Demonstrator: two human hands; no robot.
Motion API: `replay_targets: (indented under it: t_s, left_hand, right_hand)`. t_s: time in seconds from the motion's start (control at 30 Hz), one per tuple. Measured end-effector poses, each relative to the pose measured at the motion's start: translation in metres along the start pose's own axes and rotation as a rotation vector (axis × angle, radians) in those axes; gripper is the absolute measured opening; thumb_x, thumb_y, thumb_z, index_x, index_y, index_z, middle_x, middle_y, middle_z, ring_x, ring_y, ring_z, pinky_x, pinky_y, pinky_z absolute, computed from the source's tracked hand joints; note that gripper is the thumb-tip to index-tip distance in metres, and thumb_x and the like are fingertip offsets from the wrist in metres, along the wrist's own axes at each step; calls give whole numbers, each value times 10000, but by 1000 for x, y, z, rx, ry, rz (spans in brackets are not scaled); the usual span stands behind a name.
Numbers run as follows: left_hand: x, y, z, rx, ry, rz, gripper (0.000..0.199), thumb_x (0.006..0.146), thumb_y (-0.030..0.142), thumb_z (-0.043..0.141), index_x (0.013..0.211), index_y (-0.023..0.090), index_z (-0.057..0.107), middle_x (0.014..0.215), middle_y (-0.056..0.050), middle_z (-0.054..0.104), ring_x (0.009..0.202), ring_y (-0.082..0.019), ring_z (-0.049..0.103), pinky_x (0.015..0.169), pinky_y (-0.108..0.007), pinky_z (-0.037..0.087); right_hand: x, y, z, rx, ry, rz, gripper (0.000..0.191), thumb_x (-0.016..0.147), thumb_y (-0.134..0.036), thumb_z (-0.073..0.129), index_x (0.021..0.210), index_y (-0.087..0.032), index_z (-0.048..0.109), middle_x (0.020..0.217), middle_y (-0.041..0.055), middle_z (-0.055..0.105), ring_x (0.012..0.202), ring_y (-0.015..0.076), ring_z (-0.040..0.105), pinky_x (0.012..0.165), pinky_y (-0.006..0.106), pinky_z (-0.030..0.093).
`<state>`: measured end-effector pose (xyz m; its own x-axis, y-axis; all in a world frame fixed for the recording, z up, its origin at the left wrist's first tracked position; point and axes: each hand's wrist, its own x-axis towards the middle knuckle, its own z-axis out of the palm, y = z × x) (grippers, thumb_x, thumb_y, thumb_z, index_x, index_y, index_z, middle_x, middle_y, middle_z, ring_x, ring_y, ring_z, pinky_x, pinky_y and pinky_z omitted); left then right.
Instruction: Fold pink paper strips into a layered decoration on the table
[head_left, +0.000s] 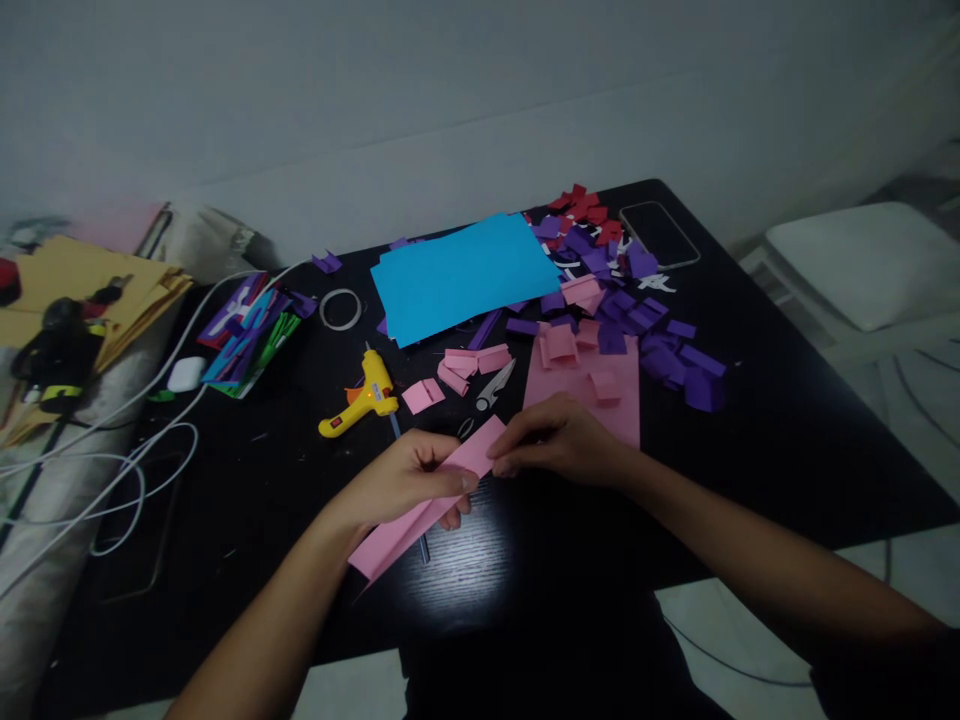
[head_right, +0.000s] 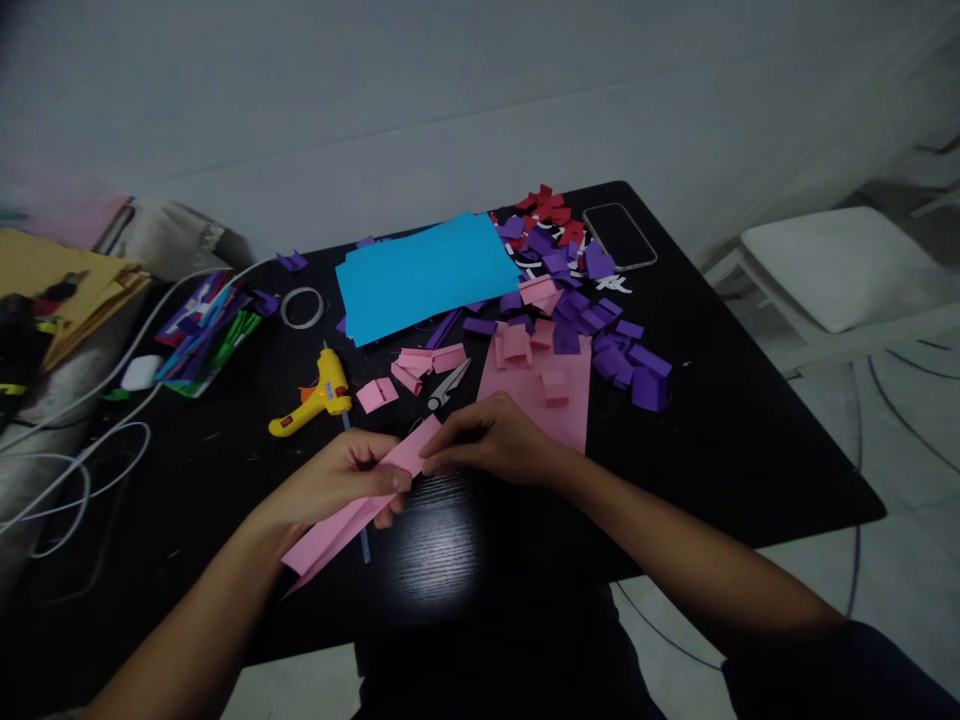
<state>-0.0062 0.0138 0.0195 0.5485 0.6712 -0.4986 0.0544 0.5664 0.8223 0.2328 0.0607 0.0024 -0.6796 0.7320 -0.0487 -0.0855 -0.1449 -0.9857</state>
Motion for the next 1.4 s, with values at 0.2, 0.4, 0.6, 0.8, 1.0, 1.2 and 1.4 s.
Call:
replay_targets:
  t_s: [0.2, 0.4, 0.6, 0.8, 1.0, 1.2, 1.4]
  left_hand:
    - [1, -1, -1, 32, -72, 29, 202, 851, 298, 791, 845, 115, 707, 745, -51, 742, 613, -143, 698, 628, -259, 588]
    - [2, -1, 1, 163, 2, 98, 281, 890, 365, 744, 769, 126, 662, 690, -31, 691, 651, -161, 689, 634, -260, 531]
    - [3, -1, 3, 246, 73, 109, 331, 873, 391, 738, 700, 140, 609, 656, -13, 654, 582, -137, 623, 547, -234, 443]
    - [3, -1, 4, 219, 81, 101, 325, 864, 377, 748, 692, 141, 608, 642, -12, 650, 571, -132, 621, 544, -233, 451]
    - [3, -1, 5, 177, 53, 109, 321, 907, 399, 705, 732, 144, 617, 674, -10, 656, 621, -143, 652, 597, -247, 499]
    - [3, -5, 2, 185, 99, 141, 318, 898, 386, 729, 723, 145, 617, 677, 5, 632, 610, -125, 615, 590, -234, 490]
    - [3, -5, 3, 179, 70, 124, 274, 921, 353, 698, 759, 144, 628, 699, -6, 659, 617, -130, 625, 599, -235, 484]
  right_hand:
    - [0, 1, 2, 14, -39, 8, 152, 757, -306, 898, 844, -196, 839, 753, 34, 811, 657, 165, 767, 633, 239, 626]
    - [-1, 4, 3, -42, -77, -41, 179, 762, -322, 902, 848, -177, 841, 748, 35, 807, 632, 149, 738, 597, 217, 586]
    - [0, 4, 3, -71, -85, -54, 196, 775, -349, 894, 867, -184, 843, 758, 36, 810, 640, 151, 741, 605, 223, 583]
    - [-1, 5, 3, -55, -74, -24, 209, 775, -352, 893, 865, -171, 842, 755, 43, 806, 641, 150, 734, 613, 227, 587]
    - [-1, 6, 4, -24, -91, -1, 183, 774, -332, 891, 868, -183, 839, 741, 28, 798, 653, 150, 738, 626, 231, 589]
    - [-1, 5, 6, -28, -68, 9, 207, 776, -334, 884, 874, -171, 802, 750, 14, 776, 665, 145, 726, 630, 234, 570]
    - [-1, 5, 10, 115, -52, 114, 361, 838, -328, 835, 1070, -196, 592, 705, -40, 719, 597, 130, 710, 577, 225, 567]
